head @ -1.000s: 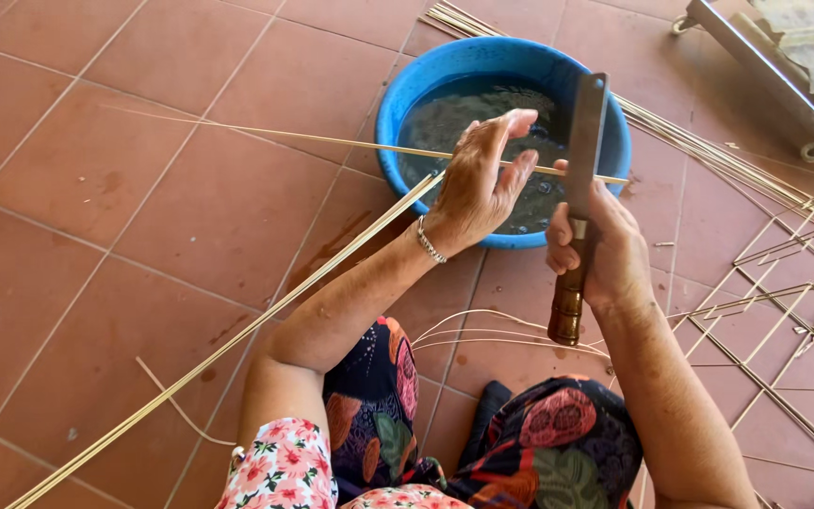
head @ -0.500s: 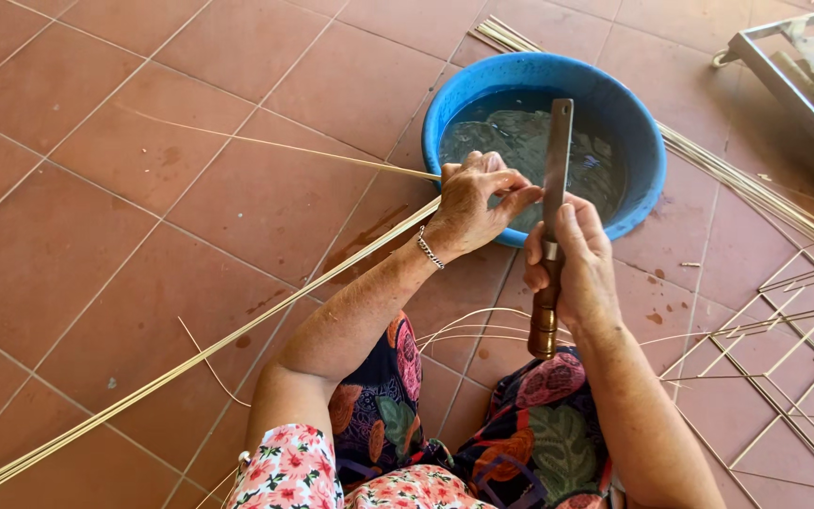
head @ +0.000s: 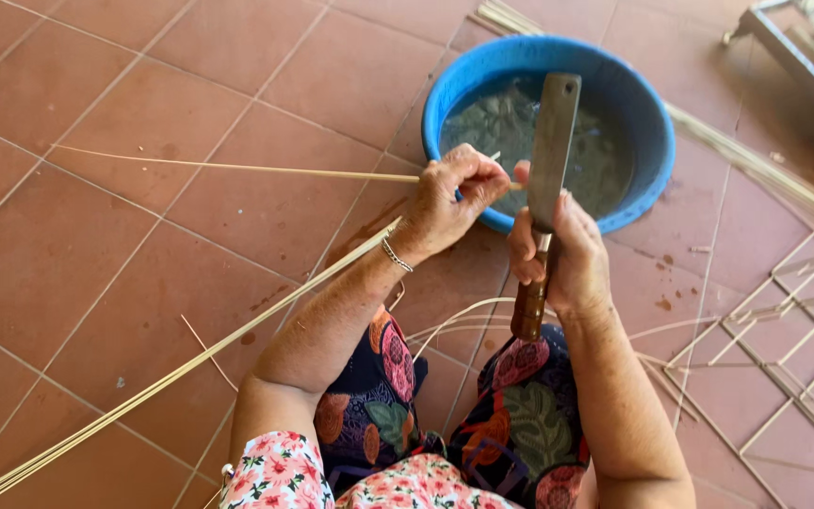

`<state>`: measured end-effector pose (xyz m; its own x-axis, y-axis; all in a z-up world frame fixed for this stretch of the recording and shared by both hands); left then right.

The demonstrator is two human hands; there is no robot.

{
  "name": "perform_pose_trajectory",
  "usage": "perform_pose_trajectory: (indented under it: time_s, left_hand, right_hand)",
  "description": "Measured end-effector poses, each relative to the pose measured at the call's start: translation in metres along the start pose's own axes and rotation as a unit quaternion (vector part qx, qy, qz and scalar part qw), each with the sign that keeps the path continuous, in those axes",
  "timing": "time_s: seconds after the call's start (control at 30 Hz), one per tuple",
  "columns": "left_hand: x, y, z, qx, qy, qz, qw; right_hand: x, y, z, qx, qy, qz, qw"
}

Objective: The person sits on a tiled floor and uses a knife to split long bamboo sticks into thin strips. They repeatedly dip the sticks into a blue basin of water, then shave and split them with the knife, discarding the shavings onto the floor.

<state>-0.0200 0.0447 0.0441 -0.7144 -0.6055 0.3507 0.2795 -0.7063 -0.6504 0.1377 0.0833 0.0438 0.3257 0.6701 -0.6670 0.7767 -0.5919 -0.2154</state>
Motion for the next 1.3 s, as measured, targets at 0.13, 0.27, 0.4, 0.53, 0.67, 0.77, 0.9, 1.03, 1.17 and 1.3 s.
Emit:
perform_pose_trajectory:
  time_s: [0.13, 0.27, 0.4, 0.53, 0.67, 0.77, 0.9, 1.03, 1.17, 1.3]
  left_hand:
    - [0.010, 0.002, 0.006, -0.005, -0.019, -0.010, 1.000]
    - [0.013, 0.001, 0.017, -0.001, 0.018, -0.007, 1.000]
    - [0.015, 0.001, 0.024, 0.001, 0.028, -0.012, 1.000]
    - [0.014, 0.001, 0.027, 0.001, 0.030, -0.011, 0.999]
    - [0.011, 0.002, 0.028, 0.004, 0.043, -0.027, 0.999]
    - [0.014, 0.003, 0.031, 0.000, 0.040, -0.020, 0.999]
    - [0.014, 0.002, 0.036, -0.003, 0.048, -0.012, 0.999]
    - [0.016, 0.003, 0.038, -0.011, 0.045, -0.007, 0.999]
    - [0.015, 0.004, 0.039, -0.016, 0.056, -0.007, 0.998]
    - [0.012, 0.005, 0.038, -0.013, 0.064, -0.013, 0.998]
  right_hand:
    - [-0.007, 0.003, -0.004, -0.015, -0.021, -0.006, 1.000]
    - [-0.016, 0.009, -0.002, -0.041, -0.016, -0.005, 0.999]
    - [-0.022, 0.014, -0.004, -0.047, -0.035, -0.032, 0.998]
    - [-0.023, 0.017, -0.004, -0.040, -0.057, -0.045, 0.997]
    - [-0.023, 0.018, -0.003, -0.030, -0.065, -0.054, 0.996]
    - [-0.024, 0.018, -0.004, -0.024, -0.061, -0.067, 0.996]
    - [-0.026, 0.018, -0.003, -0.018, -0.058, -0.073, 0.995]
    - [-0.024, 0.018, -0.001, -0.020, -0.063, -0.062, 0.996]
    - [-0.025, 0.018, 0.001, -0.018, -0.068, -0.078, 0.994]
    - [-0.026, 0.018, 0.001, -0.018, -0.077, -0.085, 0.993]
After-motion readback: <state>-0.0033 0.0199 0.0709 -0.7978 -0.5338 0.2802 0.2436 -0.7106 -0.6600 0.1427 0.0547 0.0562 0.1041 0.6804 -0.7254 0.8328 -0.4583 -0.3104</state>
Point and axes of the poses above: each hand's wrist, its own y-axis away from the middle knuckle, its own x-axis out of the back of the hand, z = x × y, the point moved 7 cm from there along -y, towards the middle knuckle, and after that the axes turned 15 degrees about -y, right-handed, at the moved point
